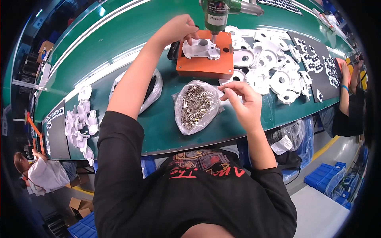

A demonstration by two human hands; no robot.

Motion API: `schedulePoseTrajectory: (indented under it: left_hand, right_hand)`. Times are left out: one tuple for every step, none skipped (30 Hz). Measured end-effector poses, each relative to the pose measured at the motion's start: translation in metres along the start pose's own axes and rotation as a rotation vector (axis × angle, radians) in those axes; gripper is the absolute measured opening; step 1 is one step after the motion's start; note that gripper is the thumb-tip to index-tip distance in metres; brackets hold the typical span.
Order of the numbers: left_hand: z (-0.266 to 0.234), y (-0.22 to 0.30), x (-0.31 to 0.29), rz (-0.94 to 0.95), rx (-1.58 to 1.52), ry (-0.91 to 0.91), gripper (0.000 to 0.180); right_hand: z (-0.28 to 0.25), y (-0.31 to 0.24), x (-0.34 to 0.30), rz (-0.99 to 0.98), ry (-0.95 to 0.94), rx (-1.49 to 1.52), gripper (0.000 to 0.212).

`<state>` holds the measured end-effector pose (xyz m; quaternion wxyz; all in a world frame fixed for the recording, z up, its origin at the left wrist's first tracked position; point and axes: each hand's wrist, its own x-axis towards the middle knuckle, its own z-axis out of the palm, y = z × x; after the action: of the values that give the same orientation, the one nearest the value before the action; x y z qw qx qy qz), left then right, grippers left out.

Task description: Assemble small electrical or mechanical components using a manual press on an assembly line.

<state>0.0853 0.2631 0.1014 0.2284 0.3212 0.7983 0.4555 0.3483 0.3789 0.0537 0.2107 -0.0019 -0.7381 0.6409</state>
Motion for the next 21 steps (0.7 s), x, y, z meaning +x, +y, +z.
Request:
schedulePoseTrajectory:
  left_hand:
    - [0.0,0.002,0.005,-0.005,0.04,-0.056,0.016]
    - [0.001,0.003,0.01,-0.005,0.038,-0.055,0.016]
    - [0.003,0.005,0.014,0.032,0.11,-0.095,0.016]
    - [0.005,0.006,0.018,0.069,0.182,-0.134,0.017]
    - [0.007,0.008,0.022,0.07,0.178,-0.132,0.017]
    - [0.01,0.011,0.025,0.058,0.257,-0.156,0.017]
    - [0.011,0.012,0.028,0.046,0.336,-0.18,0.017]
    - [0.011,0.012,0.031,0.048,0.333,-0.179,0.017]
    - [0.011,0.012,0.034,-0.003,0.279,-0.267,0.016]
    - [0.012,0.012,0.036,-0.052,0.223,-0.355,0.014]
    - [0.014,0.011,0.038,-0.049,0.221,-0.356,0.014]
    - [0.016,0.011,0.039,-0.084,0.223,-0.378,0.013]
    - [0.017,0.012,0.041,-0.119,0.225,-0.401,0.012]
    - [0.019,0.012,0.045,-0.117,0.223,-0.402,0.012]
    - [0.019,0.012,0.052,-0.156,0.311,-0.425,0.012]
    - [0.018,0.011,0.057,-0.197,0.399,-0.446,0.011]
    - [0.017,0.008,0.061,-0.197,0.397,-0.444,0.011]
    - [0.018,0.008,0.062,-0.206,0.353,-0.474,0.012]
    - [0.018,0.008,0.063,-0.216,0.31,-0.504,0.013]
    - [0.017,0.007,0.064,-0.215,0.309,-0.503,0.013]
    - [0.017,0.01,0.061,-0.214,0.343,-0.489,0.014]
  right_hand:
    - [0.0,0.0,0.0,0.0,0.0,-0.001,0.012]
    - [0.0,0.0,0.0,0.004,0.004,0.003,0.012]
    - [-0.001,0.0,0.0,0.007,0.008,0.006,0.012]
    - [-0.002,0.001,0.0,0.007,0.005,0.004,0.012]
    - [-0.003,0.002,-0.001,0.025,0.012,-0.002,0.012]
    - [-0.004,0.003,-0.002,0.043,0.019,-0.007,0.012]
    - [-0.004,0.003,-0.003,0.042,0.018,-0.01,0.012]
    - [-0.005,0.003,-0.003,0.039,0.03,-0.011,0.012]
    - [-0.006,0.003,-0.003,0.036,0.042,-0.014,0.012]
    - [-0.007,0.003,-0.003,0.036,0.042,-0.018,0.012]
    - [-0.008,0.003,-0.003,0.028,0.045,-0.015,0.012]
    - [-0.009,0.003,-0.003,0.021,0.05,-0.013,0.012]
    - [-0.01,0.003,-0.002,0.022,0.051,-0.017,0.012]
    - [-0.011,0.002,-0.002,0.029,0.057,-0.022,0.012]
    - [-0.012,0.001,-0.001,0.036,0.061,-0.027,0.012]
    - [-0.012,0.001,0.0,0.037,0.059,-0.029,0.012]
    - [-0.012,0.0,0.002,0.045,0.059,-0.027,0.011]
    - [-0.013,0.0,0.003,0.055,0.063,-0.025,0.011]
    - [-0.014,0.0,0.005,0.056,0.063,-0.027,0.011]
    - [-0.015,0.001,0.008,0.07,0.053,-0.031,0.012]
    - [-0.016,0.002,0.011,0.085,0.044,-0.036,0.012]
